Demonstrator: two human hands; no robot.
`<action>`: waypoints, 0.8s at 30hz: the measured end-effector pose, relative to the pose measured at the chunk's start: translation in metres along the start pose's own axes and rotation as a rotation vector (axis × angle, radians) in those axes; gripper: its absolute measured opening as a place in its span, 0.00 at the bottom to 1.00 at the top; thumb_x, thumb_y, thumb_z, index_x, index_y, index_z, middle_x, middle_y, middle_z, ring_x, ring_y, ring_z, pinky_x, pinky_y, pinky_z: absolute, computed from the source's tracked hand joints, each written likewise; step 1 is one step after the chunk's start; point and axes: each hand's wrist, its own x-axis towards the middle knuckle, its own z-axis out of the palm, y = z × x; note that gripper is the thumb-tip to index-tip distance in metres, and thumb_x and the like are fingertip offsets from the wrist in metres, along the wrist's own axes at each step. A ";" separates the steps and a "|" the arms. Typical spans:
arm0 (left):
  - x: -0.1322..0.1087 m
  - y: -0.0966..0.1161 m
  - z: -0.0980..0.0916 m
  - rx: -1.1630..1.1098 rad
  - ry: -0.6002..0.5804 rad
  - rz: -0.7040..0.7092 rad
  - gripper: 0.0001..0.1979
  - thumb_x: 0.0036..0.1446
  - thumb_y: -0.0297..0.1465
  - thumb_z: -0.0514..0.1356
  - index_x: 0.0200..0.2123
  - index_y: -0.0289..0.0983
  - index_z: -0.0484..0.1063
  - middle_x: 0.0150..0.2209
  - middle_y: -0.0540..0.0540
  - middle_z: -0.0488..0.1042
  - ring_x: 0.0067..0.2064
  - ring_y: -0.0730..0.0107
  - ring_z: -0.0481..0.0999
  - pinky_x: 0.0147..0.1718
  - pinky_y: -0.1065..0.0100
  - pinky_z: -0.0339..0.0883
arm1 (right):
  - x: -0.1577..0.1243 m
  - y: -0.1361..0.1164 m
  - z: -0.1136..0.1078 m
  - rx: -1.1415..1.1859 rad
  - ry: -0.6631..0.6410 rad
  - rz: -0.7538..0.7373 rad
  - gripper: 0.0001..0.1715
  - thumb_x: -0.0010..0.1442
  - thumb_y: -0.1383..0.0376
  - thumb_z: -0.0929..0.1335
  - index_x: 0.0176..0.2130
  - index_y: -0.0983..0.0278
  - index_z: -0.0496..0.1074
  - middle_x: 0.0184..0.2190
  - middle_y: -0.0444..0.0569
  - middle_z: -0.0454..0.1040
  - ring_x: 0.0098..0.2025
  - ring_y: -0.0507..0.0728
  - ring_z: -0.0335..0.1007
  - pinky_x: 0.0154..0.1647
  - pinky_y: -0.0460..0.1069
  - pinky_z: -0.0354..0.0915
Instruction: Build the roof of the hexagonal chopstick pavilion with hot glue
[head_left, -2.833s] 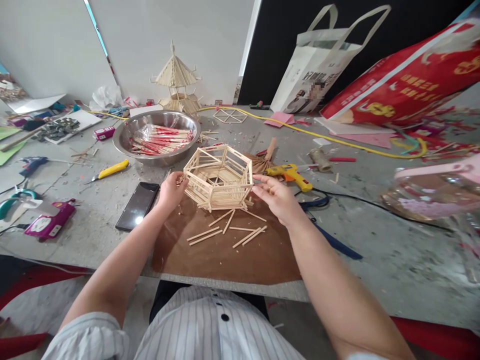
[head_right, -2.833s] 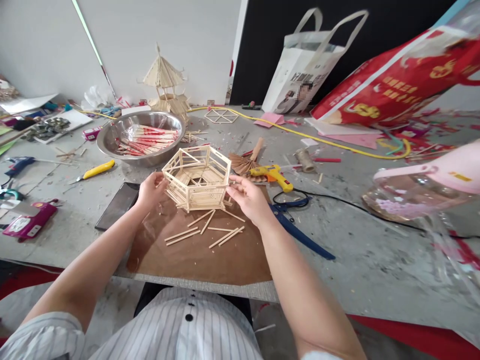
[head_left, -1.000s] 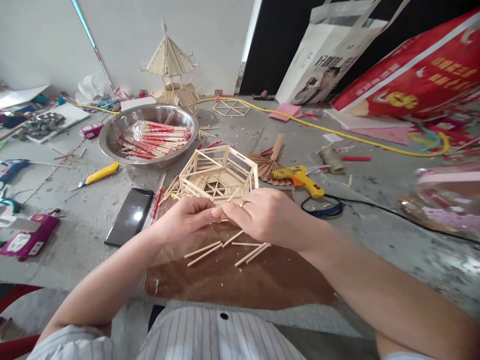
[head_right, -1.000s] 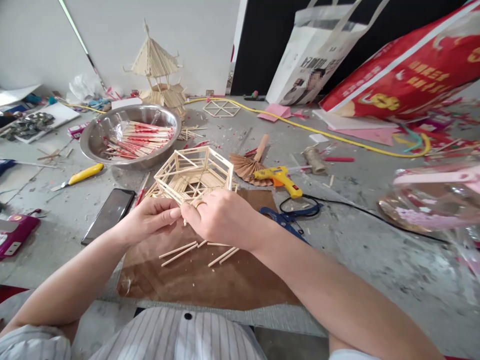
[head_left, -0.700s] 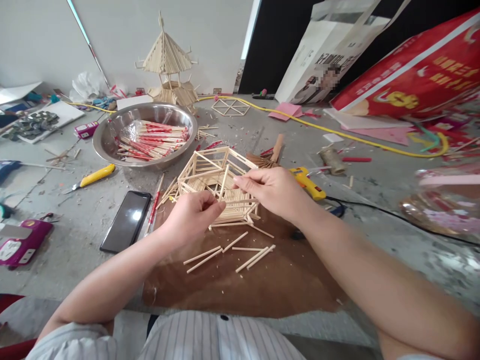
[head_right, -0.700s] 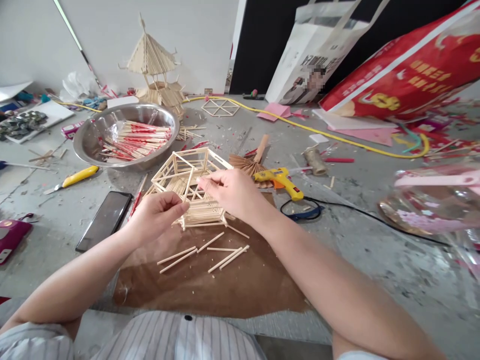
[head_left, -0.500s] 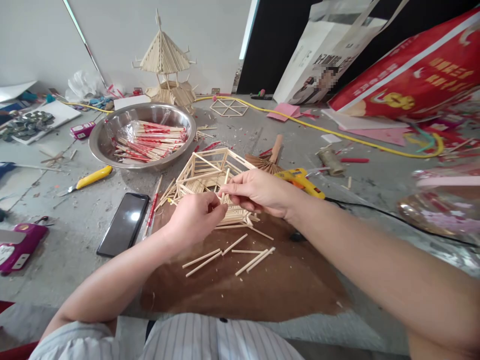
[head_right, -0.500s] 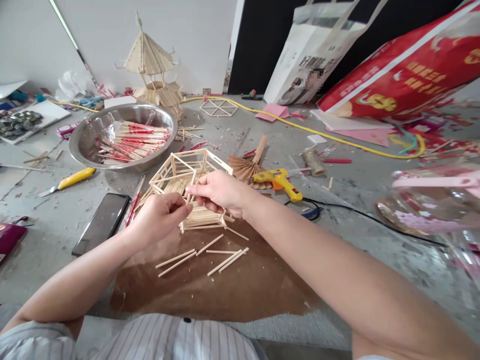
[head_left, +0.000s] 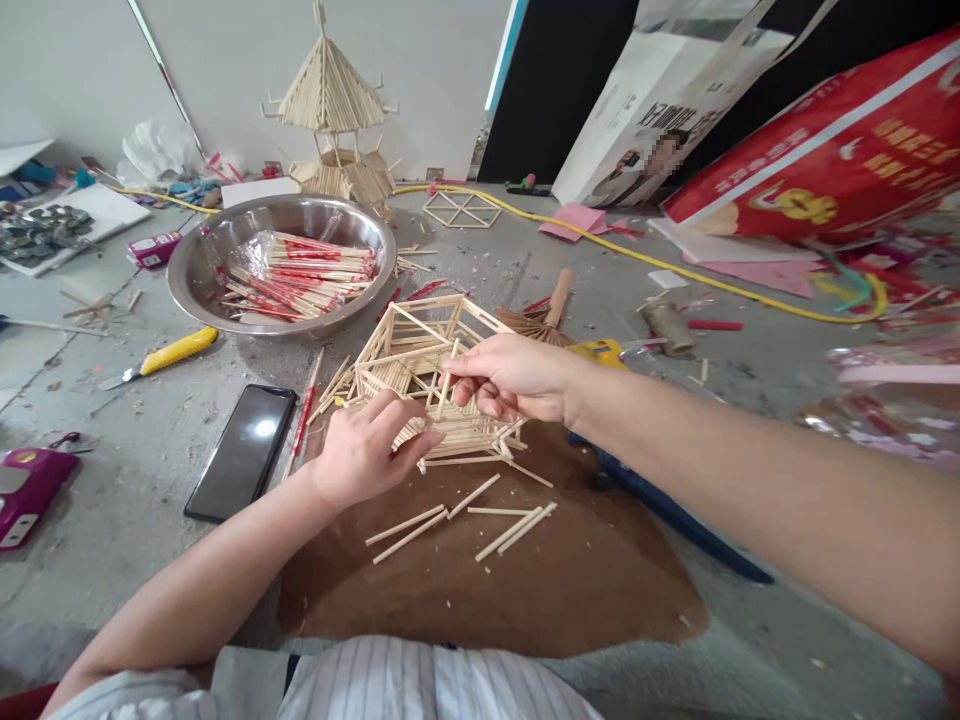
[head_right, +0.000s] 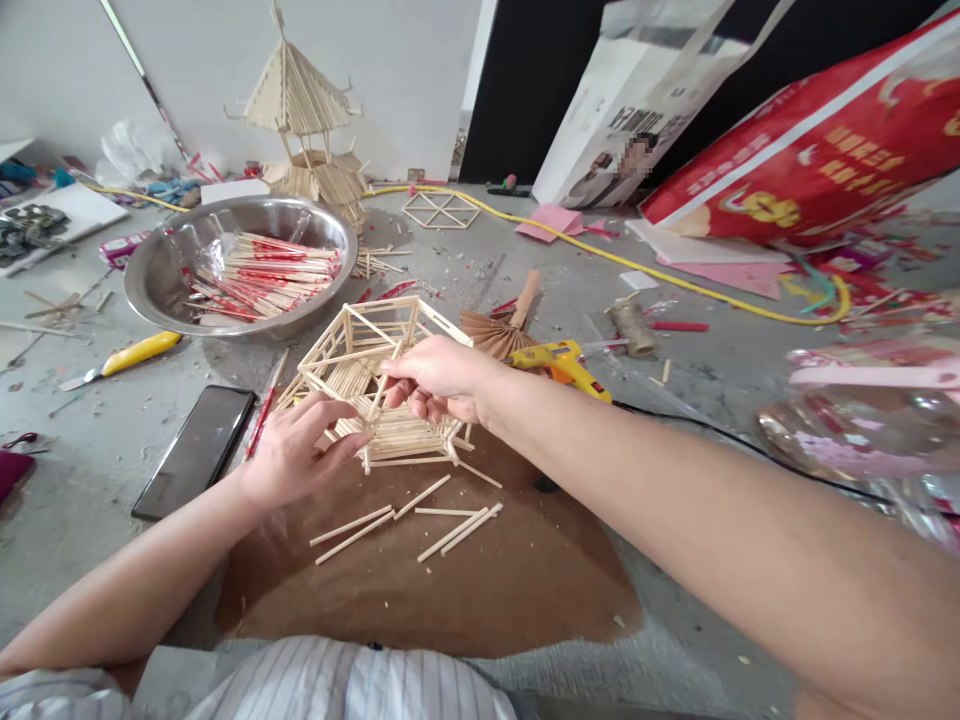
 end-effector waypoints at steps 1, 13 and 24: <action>0.000 -0.001 0.001 0.014 0.010 0.004 0.10 0.54 0.36 0.57 0.35 0.35 0.66 0.29 0.47 0.72 0.29 0.73 0.73 0.25 0.74 0.65 | 0.001 0.000 0.001 -0.010 0.005 0.008 0.14 0.61 0.67 0.61 0.24 0.68 0.65 0.16 0.43 0.67 0.09 0.43 0.54 0.05 0.39 0.47; -0.001 -0.007 0.008 0.017 -0.049 0.033 0.11 0.55 0.35 0.56 0.39 0.34 0.65 0.38 0.44 0.73 0.34 0.72 0.75 0.28 0.74 0.68 | 0.003 0.004 -0.001 -0.065 0.011 0.047 0.15 0.61 0.67 0.60 0.23 0.68 0.65 0.15 0.42 0.65 0.08 0.42 0.52 0.06 0.39 0.43; 0.001 -0.009 0.009 -0.039 -0.056 0.058 0.10 0.55 0.34 0.56 0.37 0.33 0.66 0.34 0.44 0.74 0.32 0.72 0.75 0.28 0.73 0.68 | 0.004 0.004 0.002 -0.037 -0.001 0.061 0.16 0.61 0.66 0.61 0.24 0.69 0.65 0.14 0.42 0.65 0.08 0.43 0.53 0.06 0.39 0.42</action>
